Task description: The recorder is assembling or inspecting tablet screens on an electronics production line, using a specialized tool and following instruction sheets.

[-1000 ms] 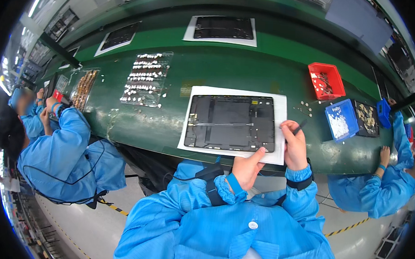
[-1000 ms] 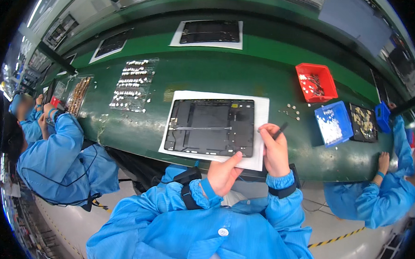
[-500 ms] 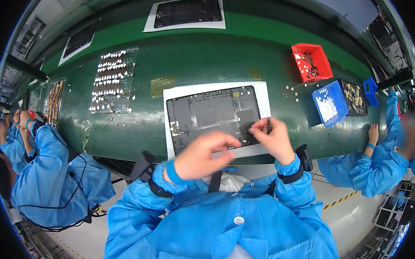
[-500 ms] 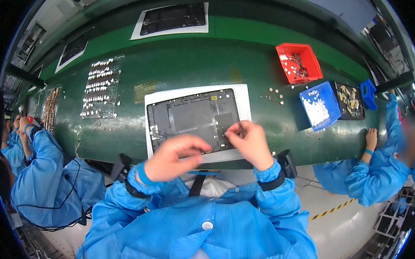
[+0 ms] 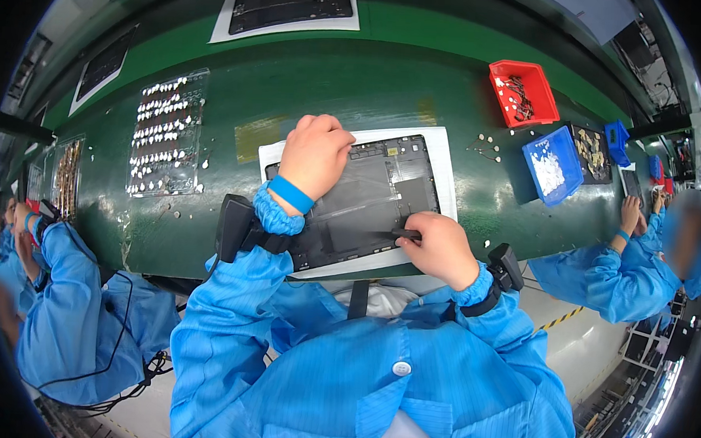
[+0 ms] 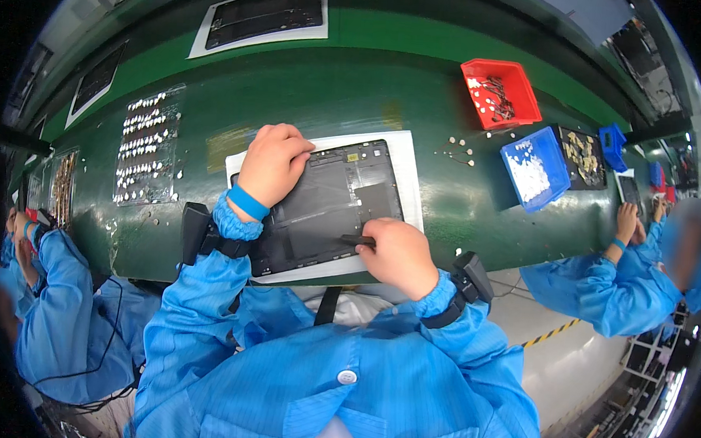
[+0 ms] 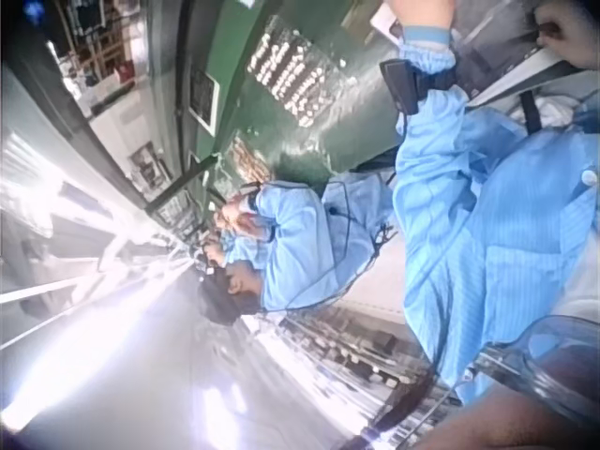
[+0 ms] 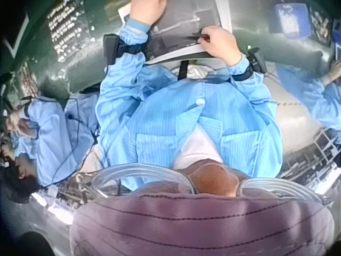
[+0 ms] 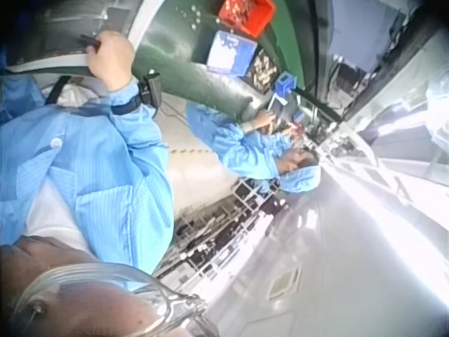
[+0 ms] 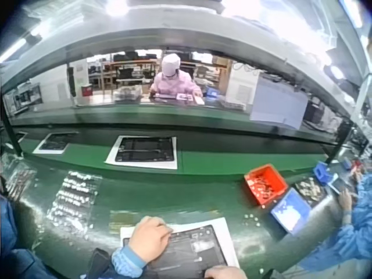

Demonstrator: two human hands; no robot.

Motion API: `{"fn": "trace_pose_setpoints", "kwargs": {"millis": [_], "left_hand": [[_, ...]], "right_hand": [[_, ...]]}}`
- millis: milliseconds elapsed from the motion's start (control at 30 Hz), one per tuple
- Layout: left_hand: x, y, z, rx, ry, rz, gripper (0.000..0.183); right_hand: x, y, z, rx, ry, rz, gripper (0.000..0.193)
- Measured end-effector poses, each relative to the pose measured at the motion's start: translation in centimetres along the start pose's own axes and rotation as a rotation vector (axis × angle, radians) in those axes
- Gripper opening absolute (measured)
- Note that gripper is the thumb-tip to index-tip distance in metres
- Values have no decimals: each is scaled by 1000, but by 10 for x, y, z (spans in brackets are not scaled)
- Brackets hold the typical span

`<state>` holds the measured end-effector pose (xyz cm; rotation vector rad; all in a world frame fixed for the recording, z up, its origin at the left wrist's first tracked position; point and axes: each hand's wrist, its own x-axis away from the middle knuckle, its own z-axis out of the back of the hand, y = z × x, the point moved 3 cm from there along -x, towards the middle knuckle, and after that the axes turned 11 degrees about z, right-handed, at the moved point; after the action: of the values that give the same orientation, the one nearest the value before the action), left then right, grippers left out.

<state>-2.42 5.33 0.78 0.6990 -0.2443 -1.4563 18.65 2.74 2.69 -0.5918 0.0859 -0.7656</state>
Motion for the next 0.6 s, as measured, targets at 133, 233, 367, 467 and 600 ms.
{"fn": "trace_pose_setpoints", "kwargs": {"millis": [133,233,367,467,600], "left_hand": [[-1,3,3,49,66,-10,22],[2,1,2,19,46,-8,19],[3,4,-2,-69,18,-30,6],[2,7,-3,-99,0,-23,4],[0,11,-1,-94,-35,-9,3]], "right_hand": [[-8,-4,3,95,-37,-2,15],[-10,0,2,61,-164,35,15],[-15,28,47,-182,-2,100,20],[-32,75,118,-204,397,16,13],[-69,154,186,413,473,-158,17]]}}
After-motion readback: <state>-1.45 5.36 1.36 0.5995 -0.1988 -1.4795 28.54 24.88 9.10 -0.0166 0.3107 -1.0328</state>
